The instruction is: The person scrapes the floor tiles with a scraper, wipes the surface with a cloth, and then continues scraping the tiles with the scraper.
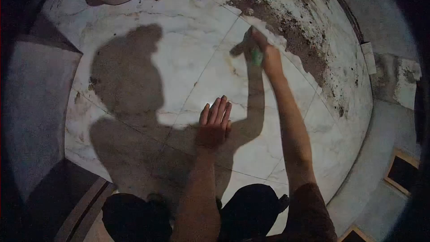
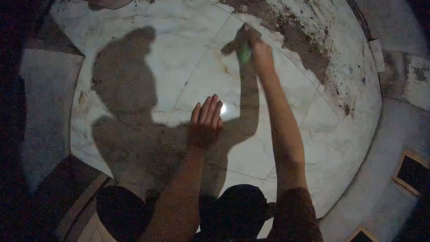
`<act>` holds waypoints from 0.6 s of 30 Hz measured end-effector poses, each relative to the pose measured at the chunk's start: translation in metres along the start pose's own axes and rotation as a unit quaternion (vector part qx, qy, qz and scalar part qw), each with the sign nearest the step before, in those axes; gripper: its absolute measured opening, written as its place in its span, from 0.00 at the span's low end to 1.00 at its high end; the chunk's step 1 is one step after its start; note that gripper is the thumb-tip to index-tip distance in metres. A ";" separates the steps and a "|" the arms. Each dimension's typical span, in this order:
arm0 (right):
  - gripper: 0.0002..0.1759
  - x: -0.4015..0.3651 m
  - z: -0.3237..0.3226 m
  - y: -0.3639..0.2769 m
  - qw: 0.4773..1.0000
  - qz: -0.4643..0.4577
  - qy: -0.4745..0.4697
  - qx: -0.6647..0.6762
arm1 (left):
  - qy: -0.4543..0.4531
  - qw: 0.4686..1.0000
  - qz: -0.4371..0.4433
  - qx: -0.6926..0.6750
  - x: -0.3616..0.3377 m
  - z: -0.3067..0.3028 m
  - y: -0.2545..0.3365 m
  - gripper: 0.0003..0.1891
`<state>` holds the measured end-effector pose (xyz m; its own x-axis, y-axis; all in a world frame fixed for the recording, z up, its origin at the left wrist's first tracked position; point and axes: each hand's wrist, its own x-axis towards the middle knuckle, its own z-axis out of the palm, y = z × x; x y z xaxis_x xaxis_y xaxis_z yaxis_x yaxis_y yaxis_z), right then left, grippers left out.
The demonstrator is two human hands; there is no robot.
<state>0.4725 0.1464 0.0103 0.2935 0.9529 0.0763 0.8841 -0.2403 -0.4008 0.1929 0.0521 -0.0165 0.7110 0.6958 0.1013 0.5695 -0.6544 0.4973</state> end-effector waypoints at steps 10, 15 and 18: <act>0.37 -0.079 0.033 -0.055 0.993 -0.093 -0.034 -0.058 | -0.006 0.999 0.007 0.036 -0.003 -0.001 0.001 0.27; 0.31 0.016 0.019 -0.023 0.999 -0.047 0.020 0.019 | 0.004 1.000 0.006 -0.007 -0.003 -0.006 0.003 0.24; 0.36 -0.053 0.007 -0.091 0.998 -0.045 0.011 0.036 | 0.010 1.000 -0.007 -0.010 -0.002 0.002 0.000 0.25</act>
<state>0.3740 0.1190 0.0359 0.2230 0.9654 0.1351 0.8792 -0.1393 -0.4557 0.1922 0.0505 -0.0180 0.6950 0.7104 0.1109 0.5703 -0.6385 0.5167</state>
